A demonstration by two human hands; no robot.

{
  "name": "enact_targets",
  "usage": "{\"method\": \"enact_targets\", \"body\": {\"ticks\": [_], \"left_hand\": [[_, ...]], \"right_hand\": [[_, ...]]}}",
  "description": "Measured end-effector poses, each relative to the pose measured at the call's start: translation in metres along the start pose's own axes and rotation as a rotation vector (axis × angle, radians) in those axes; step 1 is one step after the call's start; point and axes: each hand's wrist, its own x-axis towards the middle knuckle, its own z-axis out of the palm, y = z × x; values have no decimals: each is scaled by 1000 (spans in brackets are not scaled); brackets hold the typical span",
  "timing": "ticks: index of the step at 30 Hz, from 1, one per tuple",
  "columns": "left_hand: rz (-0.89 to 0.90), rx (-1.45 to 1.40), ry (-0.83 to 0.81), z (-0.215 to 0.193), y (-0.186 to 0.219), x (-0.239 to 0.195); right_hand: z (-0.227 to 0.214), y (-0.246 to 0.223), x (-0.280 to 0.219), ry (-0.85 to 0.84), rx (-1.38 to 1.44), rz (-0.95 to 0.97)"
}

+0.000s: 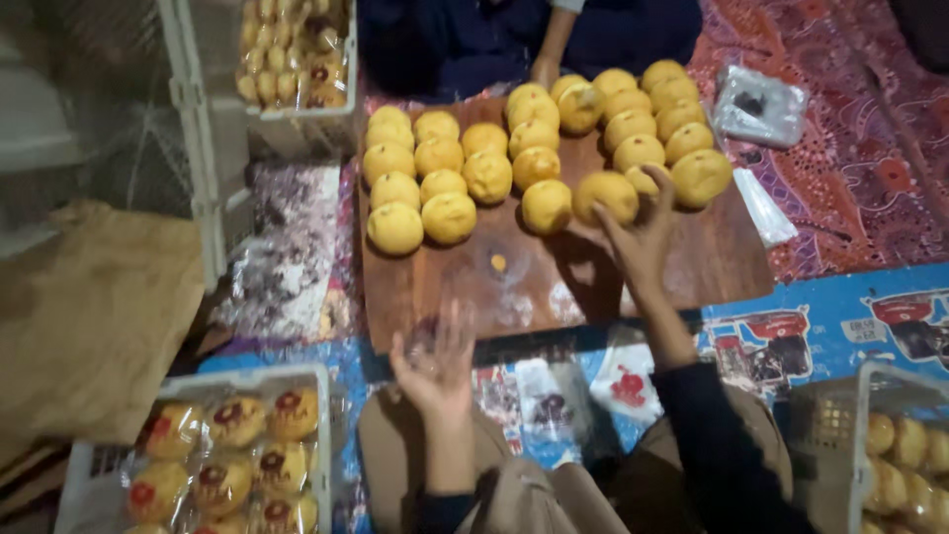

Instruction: The person sits on the floor and repeatedly picks up round bread rolls from a wooden board, places each into a clear plastic bag, and sets the sealed bag into a white crate. Another person is also packaging rolls in the background.

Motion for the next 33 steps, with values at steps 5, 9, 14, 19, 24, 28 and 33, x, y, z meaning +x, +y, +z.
{"method": "enact_targets", "body": {"ticks": [5,9,14,19,24,28,33], "left_hand": [[0,-30,-135,-21,-37,-4],[58,164,-524,-49,-76,-51],[90,361,-491,-37,-76,-83],[25,263,-458,-32,-49,-87],[54,514,-144,-62,-47,-102],[793,1579,-590,-56,-34,-124],[471,1987,-615,-21,-37,-155]], "right_hand": [[-26,-101,-145,234,980,992],[8,-175,-199,-43,490,835],[46,-221,-169,-229,-267,526],[34,-237,-146,-174,-438,-268],[20,-230,-141,-600,-426,-306],[5,-225,-116,-877,-101,71],[-12,-255,-92,-695,-210,-107]]}}
